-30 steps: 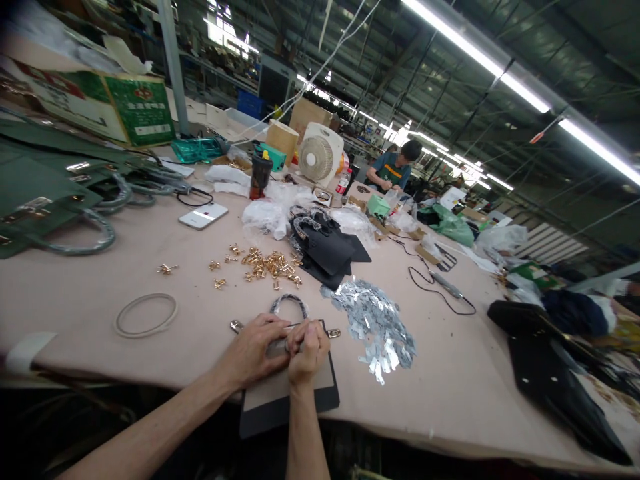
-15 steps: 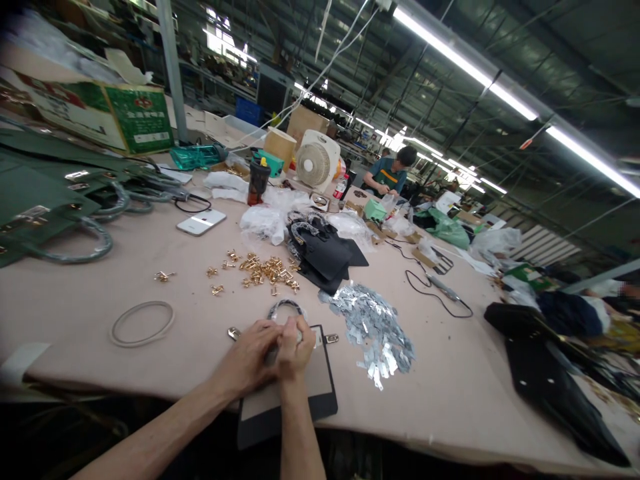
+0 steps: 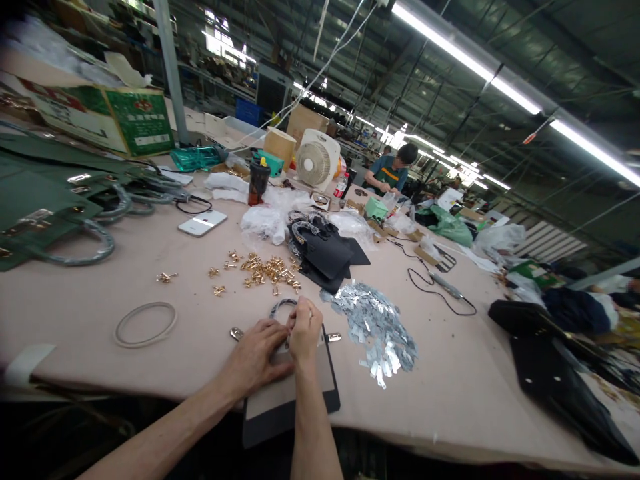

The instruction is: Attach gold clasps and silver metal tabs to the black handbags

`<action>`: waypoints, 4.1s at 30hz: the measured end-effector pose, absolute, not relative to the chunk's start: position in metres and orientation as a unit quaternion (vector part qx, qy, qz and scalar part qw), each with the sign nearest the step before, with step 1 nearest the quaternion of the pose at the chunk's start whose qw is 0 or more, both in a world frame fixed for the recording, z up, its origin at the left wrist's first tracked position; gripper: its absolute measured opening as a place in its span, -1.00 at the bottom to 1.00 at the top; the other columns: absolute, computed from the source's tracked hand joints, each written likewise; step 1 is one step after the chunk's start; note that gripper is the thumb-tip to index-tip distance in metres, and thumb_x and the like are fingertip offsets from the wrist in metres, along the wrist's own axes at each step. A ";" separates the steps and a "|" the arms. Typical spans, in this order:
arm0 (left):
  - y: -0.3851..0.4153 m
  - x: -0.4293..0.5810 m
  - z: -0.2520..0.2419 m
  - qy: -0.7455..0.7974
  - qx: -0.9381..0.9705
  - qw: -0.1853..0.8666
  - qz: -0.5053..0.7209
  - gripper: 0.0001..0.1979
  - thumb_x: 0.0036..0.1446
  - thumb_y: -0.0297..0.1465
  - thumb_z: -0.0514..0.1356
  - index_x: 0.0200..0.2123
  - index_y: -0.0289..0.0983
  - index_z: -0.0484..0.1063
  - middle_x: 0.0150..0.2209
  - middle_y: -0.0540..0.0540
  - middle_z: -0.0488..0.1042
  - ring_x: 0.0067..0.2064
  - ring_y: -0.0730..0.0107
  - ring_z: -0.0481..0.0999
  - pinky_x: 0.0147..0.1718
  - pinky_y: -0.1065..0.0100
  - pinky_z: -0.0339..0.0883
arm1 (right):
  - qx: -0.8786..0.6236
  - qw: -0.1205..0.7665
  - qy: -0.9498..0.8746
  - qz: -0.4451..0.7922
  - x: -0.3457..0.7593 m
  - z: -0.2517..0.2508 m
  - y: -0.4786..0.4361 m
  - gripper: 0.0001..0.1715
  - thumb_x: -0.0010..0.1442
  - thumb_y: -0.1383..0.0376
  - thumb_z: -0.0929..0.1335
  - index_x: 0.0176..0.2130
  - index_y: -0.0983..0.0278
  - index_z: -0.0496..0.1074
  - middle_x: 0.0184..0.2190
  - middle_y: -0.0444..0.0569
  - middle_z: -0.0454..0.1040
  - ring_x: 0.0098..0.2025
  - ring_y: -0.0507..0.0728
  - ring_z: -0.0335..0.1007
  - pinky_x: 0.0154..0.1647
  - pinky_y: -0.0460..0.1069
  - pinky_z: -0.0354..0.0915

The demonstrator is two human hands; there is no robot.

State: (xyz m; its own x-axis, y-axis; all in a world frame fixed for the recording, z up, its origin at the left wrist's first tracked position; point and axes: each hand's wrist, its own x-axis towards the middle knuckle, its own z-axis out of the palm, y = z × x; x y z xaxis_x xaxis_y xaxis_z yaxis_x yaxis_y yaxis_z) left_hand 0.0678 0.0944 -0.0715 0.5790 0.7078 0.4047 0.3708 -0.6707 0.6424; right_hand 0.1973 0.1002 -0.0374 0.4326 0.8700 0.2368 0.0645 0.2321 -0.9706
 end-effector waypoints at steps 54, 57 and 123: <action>0.098 0.023 -0.074 0.485 0.666 0.480 0.302 -0.61 0.08 -0.35 0.30 0.02 -0.24 0.58 -0.22 -0.07 0.66 -0.24 0.31 0.61 -0.19 0.36 0.42 | -0.341 0.837 -0.247 0.351 0.183 -0.031 0.069 -0.58 0.34 0.11 0.30 -0.49 0.23 0.21 -0.62 -0.30 0.12 -0.68 -0.08 -0.05 -0.62 -0.12 -0.01; 0.101 0.025 -0.069 0.506 0.665 0.467 0.291 -0.66 0.01 -0.42 0.30 -0.08 -0.23 0.62 -0.37 0.01 0.60 -0.35 0.38 0.54 -0.33 0.42 0.31 | -0.330 0.829 -0.295 0.342 0.161 -0.032 0.060 -0.54 0.39 0.11 0.25 -0.51 0.22 0.19 -0.65 -0.30 0.09 -0.69 -0.07 -0.09 -0.64 -0.13 -0.05; 0.116 0.027 -0.070 0.479 0.703 0.453 0.266 -0.71 -0.07 -0.49 0.28 -0.20 -0.22 0.57 -0.42 0.04 0.55 -0.35 0.37 0.50 -0.36 0.42 0.19 | -0.470 0.726 -0.329 0.378 0.160 -0.048 0.121 -0.51 0.32 -0.02 0.30 -0.48 0.23 0.28 -0.71 -0.32 0.12 -0.72 -0.07 -0.07 -0.73 -0.17 -0.10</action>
State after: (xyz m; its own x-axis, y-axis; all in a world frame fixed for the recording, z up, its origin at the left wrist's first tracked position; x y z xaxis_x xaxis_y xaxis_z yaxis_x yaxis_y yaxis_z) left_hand 0.0267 0.1162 -0.0704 0.3993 0.9149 -0.0598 0.4316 -0.1300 0.8927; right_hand 0.1599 0.1213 -0.0477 0.4972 0.8589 0.1225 -0.2394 0.2715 -0.9322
